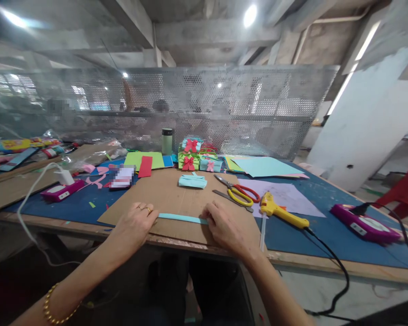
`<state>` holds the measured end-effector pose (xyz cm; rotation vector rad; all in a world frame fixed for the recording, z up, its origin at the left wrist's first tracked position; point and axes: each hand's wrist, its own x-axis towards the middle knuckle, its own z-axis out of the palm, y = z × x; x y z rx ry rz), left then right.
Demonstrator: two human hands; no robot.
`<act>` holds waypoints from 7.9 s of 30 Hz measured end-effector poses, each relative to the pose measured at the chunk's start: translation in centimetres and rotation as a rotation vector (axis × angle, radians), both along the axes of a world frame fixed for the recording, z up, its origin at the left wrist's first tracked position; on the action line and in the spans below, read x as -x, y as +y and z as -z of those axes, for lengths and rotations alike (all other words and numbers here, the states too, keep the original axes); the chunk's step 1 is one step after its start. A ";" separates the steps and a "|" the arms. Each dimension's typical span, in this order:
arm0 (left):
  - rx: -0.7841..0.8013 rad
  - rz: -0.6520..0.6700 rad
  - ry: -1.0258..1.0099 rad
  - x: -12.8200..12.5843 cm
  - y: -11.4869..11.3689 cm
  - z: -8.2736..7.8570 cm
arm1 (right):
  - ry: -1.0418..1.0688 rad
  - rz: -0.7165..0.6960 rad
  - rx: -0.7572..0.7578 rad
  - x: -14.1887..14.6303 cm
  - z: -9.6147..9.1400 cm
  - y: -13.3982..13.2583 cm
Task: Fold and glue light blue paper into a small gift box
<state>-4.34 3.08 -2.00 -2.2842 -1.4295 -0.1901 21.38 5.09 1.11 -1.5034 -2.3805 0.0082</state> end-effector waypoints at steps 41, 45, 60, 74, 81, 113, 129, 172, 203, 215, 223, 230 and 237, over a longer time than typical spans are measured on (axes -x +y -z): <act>0.029 -0.065 -0.064 -2.4 -1.4 0.2 | -0.074 -0.172 -0.348 4.1 5.5 -3.5; 0.003 -0.131 -0.056 -2.9 -2.0 1.1 | -0.084 -0.205 -0.294 4.5 6.3 -2.7; -0.165 -0.224 -0.159 -1.2 -2.9 3.0 | -0.067 -0.194 -0.351 4.2 7.0 -2.5; -0.134 -0.154 -0.220 0.5 -3.0 3.0 | -0.084 -0.200 -0.371 4.1 7.3 -2.4; -0.107 -0.092 -0.140 0.8 -2.1 2.8 | -0.104 -0.200 -0.526 3.8 8.4 -1.5; 0.108 -0.256 -0.038 -2.8 -2.3 0.7 | -0.218 0.064 -0.592 -1.8 7.0 -4.8; 0.062 -0.252 0.029 -2.6 -2.6 1.0 | -0.087 -0.090 -0.260 4.8 5.9 -4.1; 0.200 0.246 -0.295 -4.9 -1.4 2.3 | -0.133 -0.076 -0.319 0.9 6.0 -4.9; 0.684 0.159 -0.894 -5.1 -0.2 -2.9 | 0.378 -0.025 -0.606 -6.1 0.7 -4.5; 0.365 0.017 -0.346 -5.1 3.7 -2.4 | -0.217 0.421 -0.217 -20.3 3.6 3.2; 0.365 0.076 -0.452 -3.9 4.2 -1.5 | -0.310 0.433 -0.156 -20.8 3.4 3.7; 0.266 0.032 -0.468 -4.2 4.2 0.0 | -0.338 0.396 -0.161 -20.7 3.0 3.6; 0.168 0.057 -0.522 -4.5 4.5 1.5 | 0.080 0.247 -0.192 -19.0 1.1 1.0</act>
